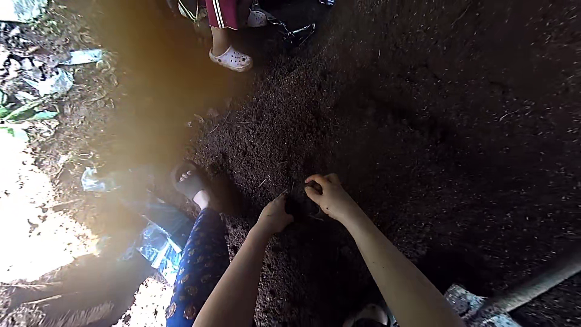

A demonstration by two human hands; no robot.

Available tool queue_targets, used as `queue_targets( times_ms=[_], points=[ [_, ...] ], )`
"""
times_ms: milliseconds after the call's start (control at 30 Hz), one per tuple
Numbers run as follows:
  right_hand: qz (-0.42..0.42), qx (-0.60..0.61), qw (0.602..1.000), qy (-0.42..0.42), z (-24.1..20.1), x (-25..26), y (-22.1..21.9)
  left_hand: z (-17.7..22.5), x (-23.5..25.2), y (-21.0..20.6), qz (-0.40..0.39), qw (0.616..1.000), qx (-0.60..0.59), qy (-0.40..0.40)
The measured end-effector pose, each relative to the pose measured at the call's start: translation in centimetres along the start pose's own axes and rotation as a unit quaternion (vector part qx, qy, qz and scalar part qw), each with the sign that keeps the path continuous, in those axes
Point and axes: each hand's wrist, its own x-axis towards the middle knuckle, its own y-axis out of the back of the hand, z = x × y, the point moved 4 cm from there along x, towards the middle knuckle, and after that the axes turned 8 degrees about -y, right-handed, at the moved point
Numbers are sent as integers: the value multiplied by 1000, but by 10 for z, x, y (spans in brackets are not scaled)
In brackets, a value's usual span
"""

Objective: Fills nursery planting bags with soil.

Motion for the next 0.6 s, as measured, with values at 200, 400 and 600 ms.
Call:
queue_targets(
  times_ms=[200,400,600],
  points=[
    [20,-101,995,-3,-33,-11,-2,0,-3,5,9,1000,10,-4],
    [127,-29,989,66,-9,-22,19,-6,4,2,13,1000,14,7],
    [173,229,945,-158,159,-27,25,-13,18,-12,-30,996,75,32]
  ],
)
